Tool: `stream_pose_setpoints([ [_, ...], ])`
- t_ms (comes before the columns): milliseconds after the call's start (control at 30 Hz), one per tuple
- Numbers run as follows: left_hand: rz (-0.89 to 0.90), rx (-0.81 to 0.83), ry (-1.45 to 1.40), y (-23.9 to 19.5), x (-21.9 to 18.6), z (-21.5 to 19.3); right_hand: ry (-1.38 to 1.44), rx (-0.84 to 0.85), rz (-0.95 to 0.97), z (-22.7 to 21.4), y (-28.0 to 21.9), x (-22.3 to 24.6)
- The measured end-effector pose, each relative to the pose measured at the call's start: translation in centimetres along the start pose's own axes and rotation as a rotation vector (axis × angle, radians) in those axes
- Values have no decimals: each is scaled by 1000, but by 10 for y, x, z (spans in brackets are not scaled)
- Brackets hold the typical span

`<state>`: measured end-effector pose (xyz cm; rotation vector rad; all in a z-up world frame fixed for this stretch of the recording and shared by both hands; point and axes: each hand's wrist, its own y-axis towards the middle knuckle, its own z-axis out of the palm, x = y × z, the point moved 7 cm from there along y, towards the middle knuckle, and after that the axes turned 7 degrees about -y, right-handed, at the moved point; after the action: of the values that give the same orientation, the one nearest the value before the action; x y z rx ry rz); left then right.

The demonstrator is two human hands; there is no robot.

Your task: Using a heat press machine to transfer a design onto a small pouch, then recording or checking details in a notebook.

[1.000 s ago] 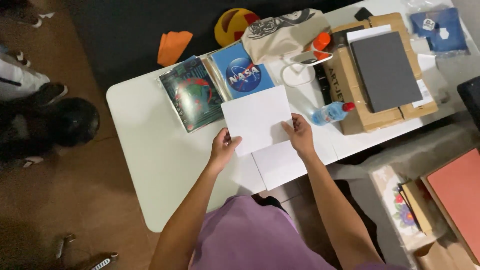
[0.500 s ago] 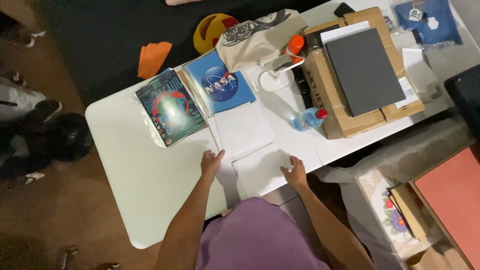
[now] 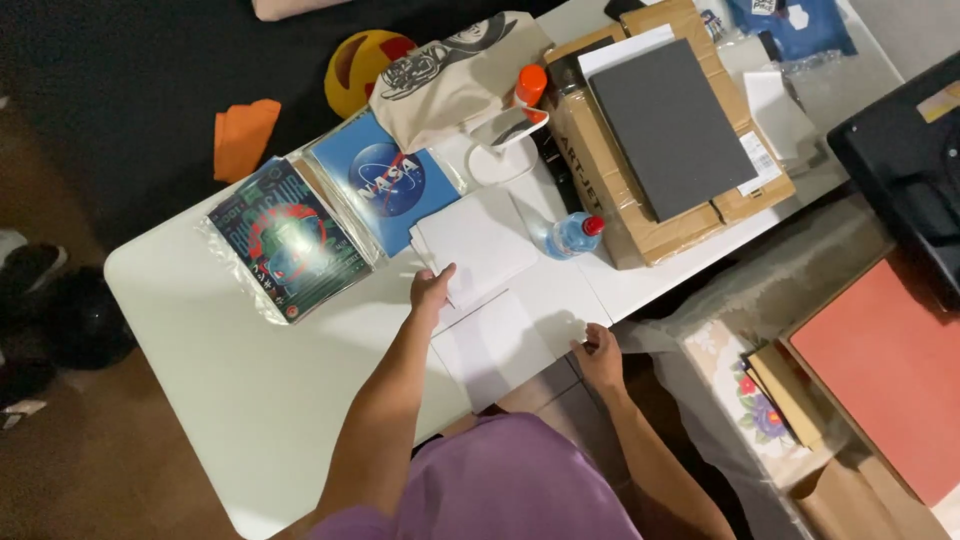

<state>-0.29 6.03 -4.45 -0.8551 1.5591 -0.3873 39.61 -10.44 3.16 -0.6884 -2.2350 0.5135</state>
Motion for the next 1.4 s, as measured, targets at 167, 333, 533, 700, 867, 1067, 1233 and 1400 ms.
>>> stream_pose_setpoints([
  [167, -13, -26, 99, 7, -9, 29, 88, -64, -74, -17, 15, 48],
  [333, 35, -73, 230, 21, -4, 29, 82, -186, -179, -43, 42, 125],
  [533, 18, 0, 263, 9, 2, 23, -88, -451, -96, -55, 104, 152],
  [700, -35, 37, 188, -52, -9, 0, -112, -508, 27, -70, 98, 153],
  [867, -76, 45, 104, -72, -4, -20, -82, -516, 78, -78, 78, 133],
  [1067, -62, 78, -83, -50, 8, -10, -17, -595, 92, -86, 64, 94],
  [1233, -16, 241, -110, -53, -7, 11, -28, -662, 51, -78, 53, 83],
  [1400, 234, 180, 516, -50, 17, -8, 10, -443, 79, -55, -5, 61],
])
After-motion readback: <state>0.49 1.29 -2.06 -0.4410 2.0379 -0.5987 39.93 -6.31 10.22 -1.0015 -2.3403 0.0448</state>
